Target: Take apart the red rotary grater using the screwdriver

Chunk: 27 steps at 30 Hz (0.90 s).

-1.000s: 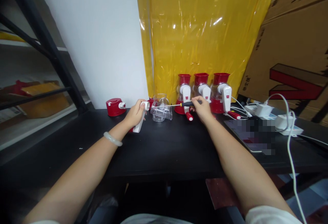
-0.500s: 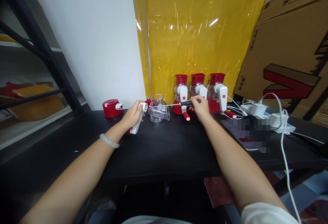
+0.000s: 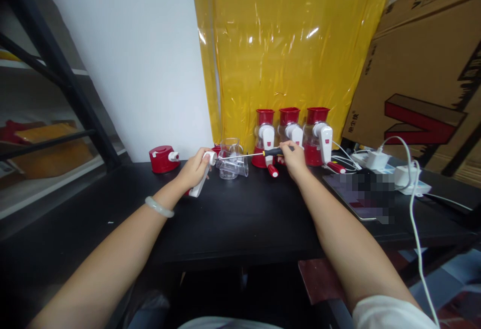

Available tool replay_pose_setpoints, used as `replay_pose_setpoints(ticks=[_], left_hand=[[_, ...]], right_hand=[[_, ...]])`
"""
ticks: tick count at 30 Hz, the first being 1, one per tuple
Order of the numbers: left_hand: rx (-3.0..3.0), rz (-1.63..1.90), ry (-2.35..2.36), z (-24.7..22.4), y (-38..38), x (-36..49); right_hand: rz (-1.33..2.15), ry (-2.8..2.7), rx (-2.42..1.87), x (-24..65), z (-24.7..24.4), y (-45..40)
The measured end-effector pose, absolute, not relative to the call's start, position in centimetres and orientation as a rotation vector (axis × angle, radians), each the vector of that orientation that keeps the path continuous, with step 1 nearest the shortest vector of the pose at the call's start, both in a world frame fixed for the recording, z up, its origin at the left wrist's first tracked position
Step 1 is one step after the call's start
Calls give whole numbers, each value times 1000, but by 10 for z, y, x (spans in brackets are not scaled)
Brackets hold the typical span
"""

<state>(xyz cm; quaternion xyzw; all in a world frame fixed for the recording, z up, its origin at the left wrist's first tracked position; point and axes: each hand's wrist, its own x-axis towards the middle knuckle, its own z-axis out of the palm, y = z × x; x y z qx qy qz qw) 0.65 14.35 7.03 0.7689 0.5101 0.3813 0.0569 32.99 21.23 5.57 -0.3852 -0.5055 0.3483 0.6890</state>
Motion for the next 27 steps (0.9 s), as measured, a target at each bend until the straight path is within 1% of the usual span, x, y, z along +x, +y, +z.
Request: replay_pose_setpoints(ticks=[20, 27], left_hand=[[2050, 1314, 1353, 67, 145, 9], [1725, 1493, 1242, 65, 153, 14]], right_hand=[[699, -1129, -873, 330, 53, 216], [751, -1049, -797, 327, 57, 212]])
